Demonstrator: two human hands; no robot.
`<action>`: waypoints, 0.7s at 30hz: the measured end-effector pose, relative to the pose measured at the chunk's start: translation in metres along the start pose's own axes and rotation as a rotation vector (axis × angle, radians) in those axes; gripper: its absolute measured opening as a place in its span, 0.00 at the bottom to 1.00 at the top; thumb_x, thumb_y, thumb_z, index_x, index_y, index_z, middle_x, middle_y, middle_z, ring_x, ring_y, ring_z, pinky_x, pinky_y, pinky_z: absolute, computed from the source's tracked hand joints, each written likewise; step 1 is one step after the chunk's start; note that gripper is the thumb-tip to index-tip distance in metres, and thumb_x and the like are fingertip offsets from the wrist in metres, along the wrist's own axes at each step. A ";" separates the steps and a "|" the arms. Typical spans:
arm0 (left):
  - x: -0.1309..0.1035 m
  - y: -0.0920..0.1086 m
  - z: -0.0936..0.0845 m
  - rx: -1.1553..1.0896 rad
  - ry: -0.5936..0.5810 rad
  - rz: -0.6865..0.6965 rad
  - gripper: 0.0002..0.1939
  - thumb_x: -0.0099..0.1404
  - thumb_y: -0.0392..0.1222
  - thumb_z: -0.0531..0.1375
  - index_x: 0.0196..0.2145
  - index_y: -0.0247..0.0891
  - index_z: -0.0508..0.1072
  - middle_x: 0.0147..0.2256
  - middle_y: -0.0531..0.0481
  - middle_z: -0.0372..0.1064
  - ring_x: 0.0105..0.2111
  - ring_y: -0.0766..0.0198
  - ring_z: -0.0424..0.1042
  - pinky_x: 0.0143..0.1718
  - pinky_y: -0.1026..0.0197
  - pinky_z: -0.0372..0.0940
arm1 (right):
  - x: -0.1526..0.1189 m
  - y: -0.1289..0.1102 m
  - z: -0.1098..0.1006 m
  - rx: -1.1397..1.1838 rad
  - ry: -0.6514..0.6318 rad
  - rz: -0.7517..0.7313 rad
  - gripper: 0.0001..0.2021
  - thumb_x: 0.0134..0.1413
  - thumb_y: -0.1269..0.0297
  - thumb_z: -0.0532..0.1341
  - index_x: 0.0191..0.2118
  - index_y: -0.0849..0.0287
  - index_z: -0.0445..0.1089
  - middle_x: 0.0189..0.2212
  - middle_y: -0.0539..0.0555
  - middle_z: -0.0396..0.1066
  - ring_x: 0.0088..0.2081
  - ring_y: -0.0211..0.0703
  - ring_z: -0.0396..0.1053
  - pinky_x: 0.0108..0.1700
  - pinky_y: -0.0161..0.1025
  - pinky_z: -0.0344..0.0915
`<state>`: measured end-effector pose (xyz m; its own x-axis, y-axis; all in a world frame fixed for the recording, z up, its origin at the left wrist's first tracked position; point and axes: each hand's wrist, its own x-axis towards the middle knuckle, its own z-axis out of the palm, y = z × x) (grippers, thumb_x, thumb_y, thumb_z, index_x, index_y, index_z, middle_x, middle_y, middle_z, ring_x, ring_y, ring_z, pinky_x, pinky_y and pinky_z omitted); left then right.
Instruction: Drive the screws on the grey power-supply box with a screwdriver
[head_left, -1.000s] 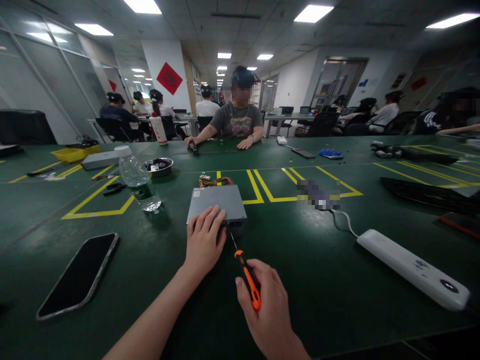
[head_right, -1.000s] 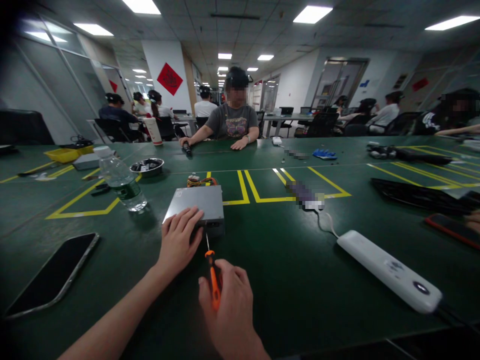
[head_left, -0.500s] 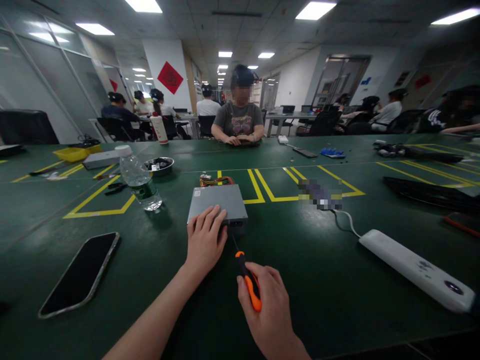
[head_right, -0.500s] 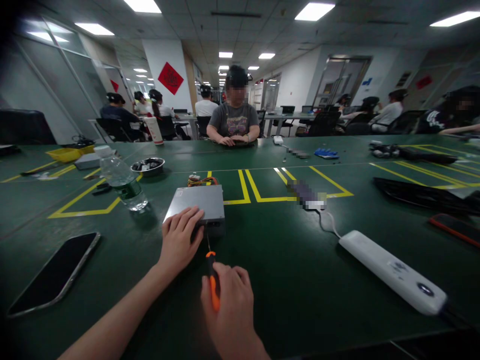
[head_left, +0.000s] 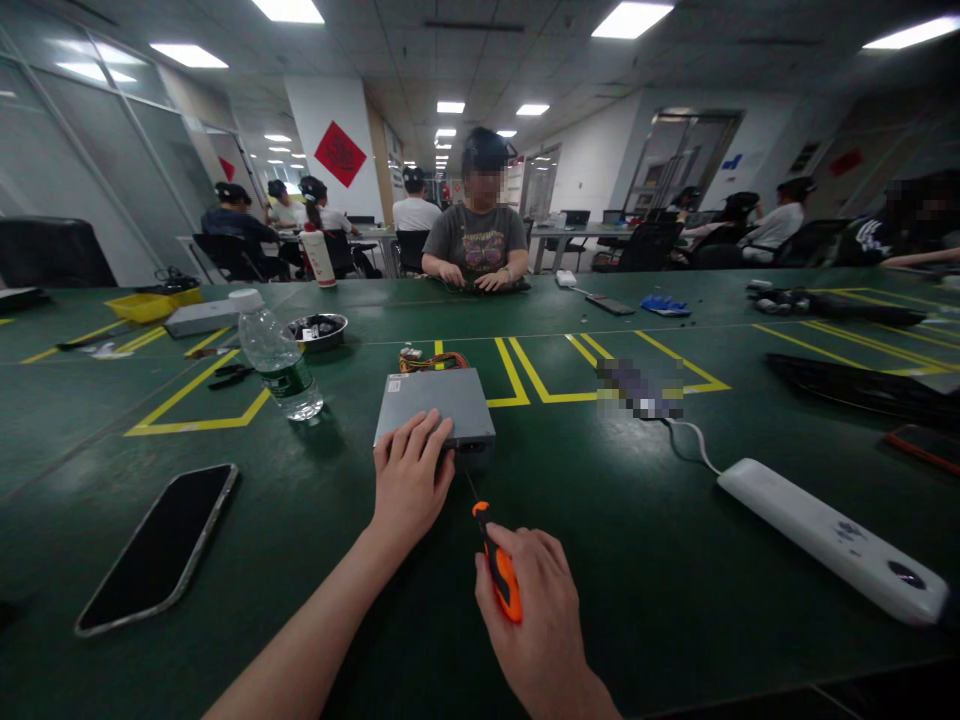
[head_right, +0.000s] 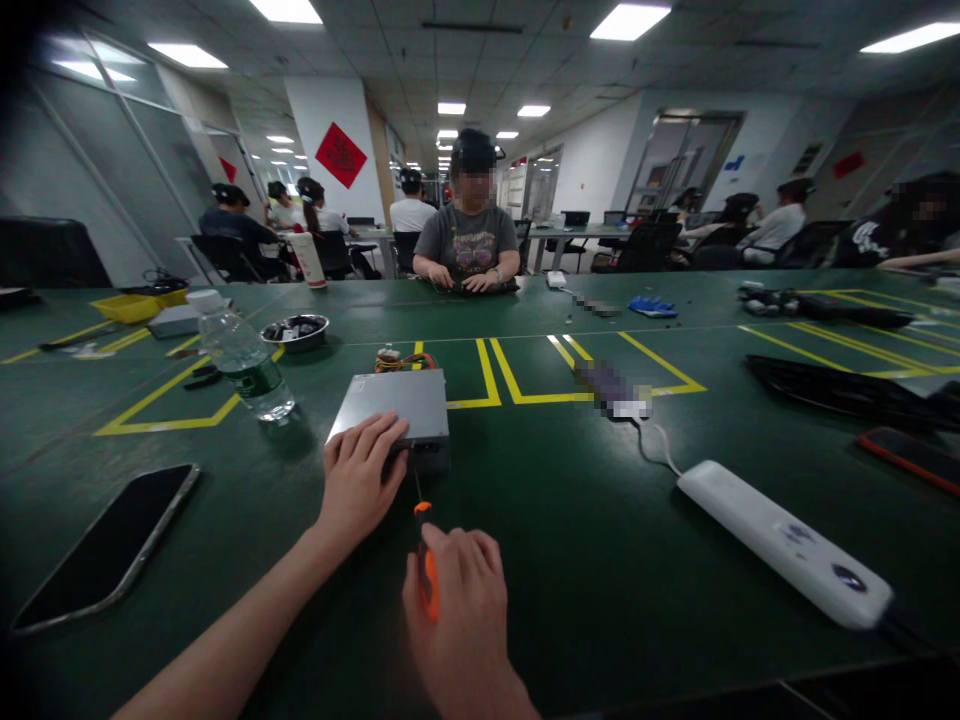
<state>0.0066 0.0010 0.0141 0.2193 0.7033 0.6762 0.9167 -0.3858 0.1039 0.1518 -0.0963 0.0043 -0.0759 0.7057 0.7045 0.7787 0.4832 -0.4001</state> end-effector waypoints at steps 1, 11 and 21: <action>0.000 0.000 0.000 0.001 -0.001 -0.002 0.18 0.63 0.39 0.52 0.51 0.44 0.64 0.53 0.46 0.63 0.53 0.55 0.60 0.50 0.50 0.51 | 0.000 0.000 0.000 -0.020 0.001 -0.024 0.10 0.54 0.73 0.52 0.42 0.58 0.64 0.29 0.52 0.66 0.31 0.40 0.66 0.35 0.41 0.64; -0.001 -0.001 0.002 0.011 -0.014 -0.011 0.18 0.63 0.39 0.52 0.51 0.43 0.64 0.54 0.47 0.62 0.54 0.55 0.59 0.51 0.49 0.51 | 0.001 0.001 -0.002 0.049 -0.011 0.066 0.10 0.57 0.65 0.53 0.45 0.60 0.60 0.32 0.53 0.68 0.32 0.40 0.67 0.36 0.41 0.65; 0.001 0.000 0.000 0.014 -0.007 -0.006 0.17 0.63 0.40 0.52 0.51 0.43 0.64 0.53 0.46 0.63 0.53 0.55 0.60 0.50 0.49 0.51 | 0.003 -0.001 -0.005 0.046 -0.024 0.038 0.15 0.55 0.59 0.54 0.47 0.60 0.59 0.33 0.54 0.68 0.33 0.42 0.68 0.36 0.43 0.64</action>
<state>0.0067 0.0016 0.0146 0.2158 0.7098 0.6705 0.9227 -0.3730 0.0979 0.1542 -0.0973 0.0099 -0.0627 0.7360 0.6741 0.7522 0.4787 -0.4527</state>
